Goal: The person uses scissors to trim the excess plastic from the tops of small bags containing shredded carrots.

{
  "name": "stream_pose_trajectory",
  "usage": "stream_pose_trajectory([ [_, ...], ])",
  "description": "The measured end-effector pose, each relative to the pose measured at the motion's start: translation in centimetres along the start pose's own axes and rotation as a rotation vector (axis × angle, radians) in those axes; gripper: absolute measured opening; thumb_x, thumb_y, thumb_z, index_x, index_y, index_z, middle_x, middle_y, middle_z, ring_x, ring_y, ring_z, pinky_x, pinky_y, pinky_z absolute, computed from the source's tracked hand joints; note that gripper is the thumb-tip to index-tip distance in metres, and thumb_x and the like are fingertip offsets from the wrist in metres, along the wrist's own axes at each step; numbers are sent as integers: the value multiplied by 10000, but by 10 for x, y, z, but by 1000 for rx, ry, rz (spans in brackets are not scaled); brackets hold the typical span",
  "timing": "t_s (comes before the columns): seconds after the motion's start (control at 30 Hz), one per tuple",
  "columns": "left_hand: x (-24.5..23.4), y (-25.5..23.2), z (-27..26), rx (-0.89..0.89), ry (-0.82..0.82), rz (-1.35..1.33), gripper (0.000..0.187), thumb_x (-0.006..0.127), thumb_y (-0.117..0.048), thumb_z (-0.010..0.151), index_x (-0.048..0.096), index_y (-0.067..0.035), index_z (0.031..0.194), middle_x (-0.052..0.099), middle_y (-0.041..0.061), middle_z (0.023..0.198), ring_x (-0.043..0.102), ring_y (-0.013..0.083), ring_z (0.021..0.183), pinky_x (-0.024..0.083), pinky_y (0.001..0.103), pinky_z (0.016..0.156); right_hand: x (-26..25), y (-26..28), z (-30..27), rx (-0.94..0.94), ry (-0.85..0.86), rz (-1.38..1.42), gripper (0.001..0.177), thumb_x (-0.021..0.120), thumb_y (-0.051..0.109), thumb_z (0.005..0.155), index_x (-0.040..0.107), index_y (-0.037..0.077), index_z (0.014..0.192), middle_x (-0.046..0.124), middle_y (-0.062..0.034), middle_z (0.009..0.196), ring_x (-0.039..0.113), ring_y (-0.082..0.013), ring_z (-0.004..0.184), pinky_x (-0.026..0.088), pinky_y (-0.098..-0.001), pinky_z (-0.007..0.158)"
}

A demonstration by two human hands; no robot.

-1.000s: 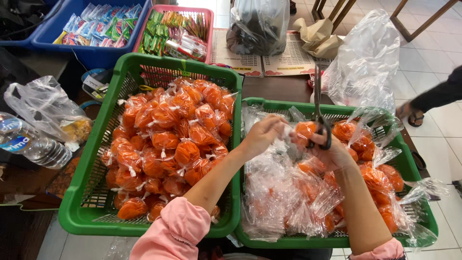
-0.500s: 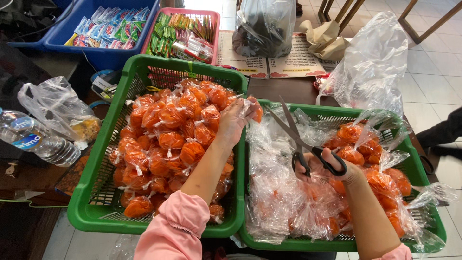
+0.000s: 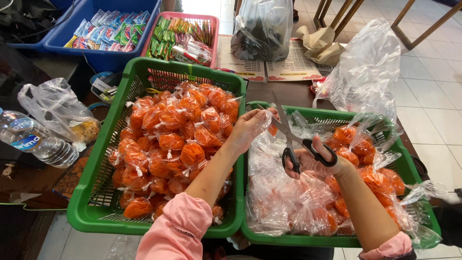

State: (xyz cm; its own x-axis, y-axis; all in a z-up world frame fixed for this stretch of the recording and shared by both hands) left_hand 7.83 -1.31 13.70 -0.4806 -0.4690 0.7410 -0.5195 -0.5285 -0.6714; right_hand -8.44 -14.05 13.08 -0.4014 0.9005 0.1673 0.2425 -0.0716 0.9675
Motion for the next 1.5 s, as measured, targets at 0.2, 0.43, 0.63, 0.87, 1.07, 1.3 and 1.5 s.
stream_pose_trajectory([
  [0.2, -10, 11, 7, -18, 29, -19, 86, 745, -234, 957, 762, -151, 942, 787, 31, 967, 755, 125, 906, 622, 314, 862, 3, 13, 7, 72, 35, -25, 1165, 152, 993, 765, 594, -30, 1107, 728, -199, 967, 751, -277, 915, 546, -399, 846],
  [0.43, -26, 31, 19, -48, 73, -81, 74, 732, -197, 975, 762, -129, 970, 783, 71, 948, 767, 199, 919, 623, 420, 888, 5, 18, 16, 72, 48, -20, 1194, 160, 1015, 739, 598, -30, 1114, 737, -202, 979, 759, -282, 924, 550, -410, 851],
  [0.63, -31, 37, 25, -51, 92, -126, 73, 711, -164, 985, 752, -107, 968, 779, 109, 954, 766, 238, 934, 616, 455, 904, 5, 18, 19, 67, 34, -37, 1176, 137, 1022, 738, 593, -19, 1040, 691, -174, 886, 737, -259, 827, 547, -381, 778],
  [0.87, -37, 42, 30, -14, 92, -58, 91, 682, -167, 1008, 729, -99, 970, 768, 84, 942, 759, 234, 937, 616, 431, 889, -19, 0, 15, 41, -13, 76, 1108, 119, 1002, 795, 521, -25, 899, 556, -159, 669, 574, -258, 568, 472, -374, 614],
  [1.07, -37, 53, 32, -30, 149, -28, 93, 678, -176, 1014, 724, -97, 1003, 766, 69, 980, 744, 189, 969, 609, 407, 898, 15, 20, 17, 81, -7, 68, 1198, 172, 1059, 682, 556, -18, 1040, 633, -182, 849, 666, -271, 811, 519, -405, 801],
  [1.3, 23, 2, -26, -85, 220, -68, 84, 654, -161, 1025, 708, -126, 972, 748, 61, 1029, 727, 191, 985, 609, 434, 934, 3, 6, 20, -22, 14, 169, 1113, 151, 1021, 772, 498, -21, 955, 538, -153, 739, 546, -263, 638, 403, -342, 610],
  [1.5, 15, 2, -11, -61, 259, -239, 138, 592, -180, 1064, 716, -190, 1003, 757, 172, 1087, 739, 309, 1041, 567, 494, 1000, -48, 24, -6, -142, -564, -82, 854, 332, 870, 924, 547, 58, 1079, 712, -161, 926, 700, -233, 832, 521, -329, 728],
])
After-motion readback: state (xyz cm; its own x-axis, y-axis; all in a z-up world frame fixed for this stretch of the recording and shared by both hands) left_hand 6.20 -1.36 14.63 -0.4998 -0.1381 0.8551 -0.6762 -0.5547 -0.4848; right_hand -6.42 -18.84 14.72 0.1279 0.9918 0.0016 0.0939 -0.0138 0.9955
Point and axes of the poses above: each hand's wrist, its own z-axis towards the middle knuckle, its own x-axis out of the palm, y = z × x, the point moved 5 cm from there along z, towards the middle knuckle
